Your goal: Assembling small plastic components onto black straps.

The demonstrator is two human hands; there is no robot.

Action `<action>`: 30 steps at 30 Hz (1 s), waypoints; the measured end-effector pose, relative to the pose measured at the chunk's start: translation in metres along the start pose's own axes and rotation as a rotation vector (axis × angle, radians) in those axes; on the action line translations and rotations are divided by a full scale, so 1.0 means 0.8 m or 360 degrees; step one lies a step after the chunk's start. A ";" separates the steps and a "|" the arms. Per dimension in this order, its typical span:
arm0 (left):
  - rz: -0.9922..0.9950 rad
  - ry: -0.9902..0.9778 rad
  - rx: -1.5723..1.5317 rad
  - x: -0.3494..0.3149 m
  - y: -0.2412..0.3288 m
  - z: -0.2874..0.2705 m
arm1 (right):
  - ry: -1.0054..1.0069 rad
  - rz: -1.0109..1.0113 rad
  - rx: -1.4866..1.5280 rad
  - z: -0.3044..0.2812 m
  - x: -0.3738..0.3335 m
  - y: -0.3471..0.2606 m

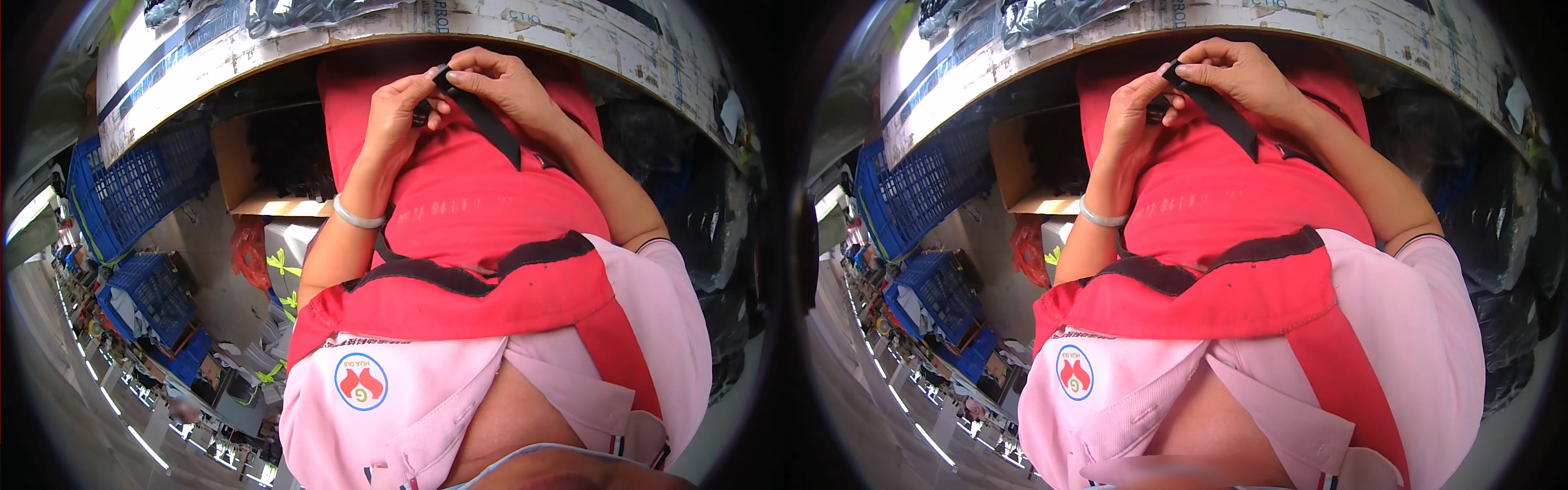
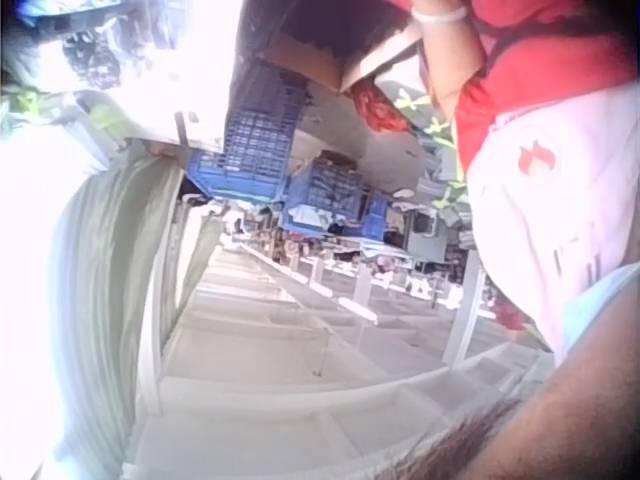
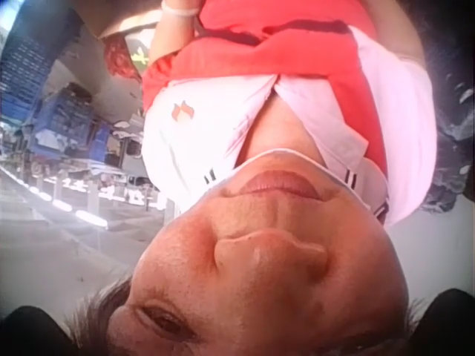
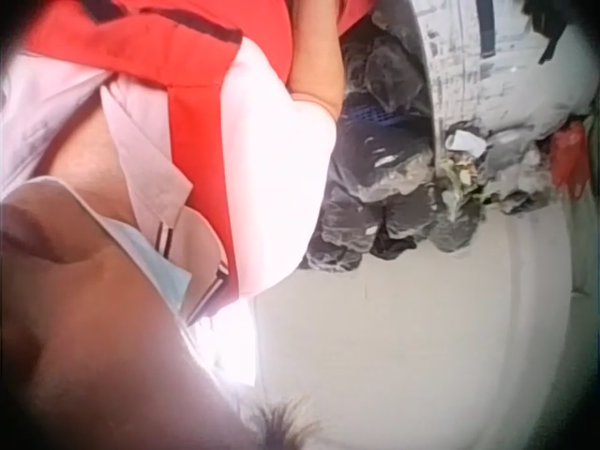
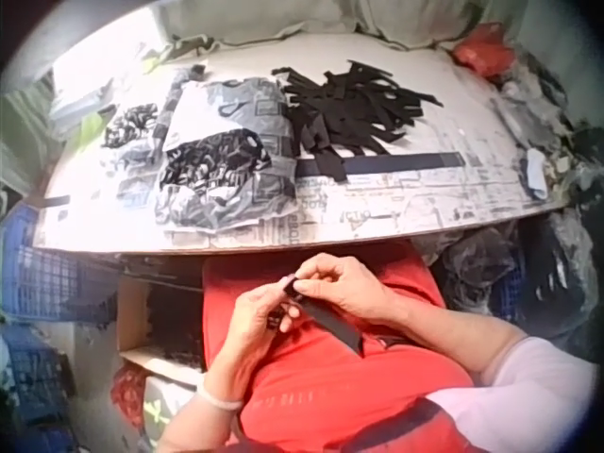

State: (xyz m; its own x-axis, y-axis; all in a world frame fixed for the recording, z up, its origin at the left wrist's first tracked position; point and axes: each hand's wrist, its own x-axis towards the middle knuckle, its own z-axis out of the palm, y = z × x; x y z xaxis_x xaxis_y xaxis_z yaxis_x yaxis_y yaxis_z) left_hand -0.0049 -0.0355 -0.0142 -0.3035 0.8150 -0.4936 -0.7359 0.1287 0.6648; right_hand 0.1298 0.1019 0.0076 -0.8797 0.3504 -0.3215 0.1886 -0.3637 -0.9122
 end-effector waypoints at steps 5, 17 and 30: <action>0.0345 0.0155 0.0363 -0.007 0.001 0.015 | 0.0279 -0.0824 -0.0241 0.017 -0.014 -0.024; 0.0849 0.0240 0.0714 -0.012 -0.011 0.018 | 0.0184 0.0207 -0.0142 0.002 -0.011 -0.014; 0.1116 -0.0163 0.0888 -0.021 -0.008 0.007 | -0.0070 0.0135 -0.0229 -0.018 -0.002 -0.007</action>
State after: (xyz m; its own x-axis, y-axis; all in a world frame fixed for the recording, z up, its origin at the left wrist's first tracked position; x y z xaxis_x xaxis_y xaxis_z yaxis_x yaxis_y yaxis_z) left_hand 0.0082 -0.0472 -0.0070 -0.4968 0.8525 0.1626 0.0070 -0.1834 0.9830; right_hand 0.1362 0.1157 0.0098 -0.8756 0.2846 -0.3903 0.3207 -0.2617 -0.9103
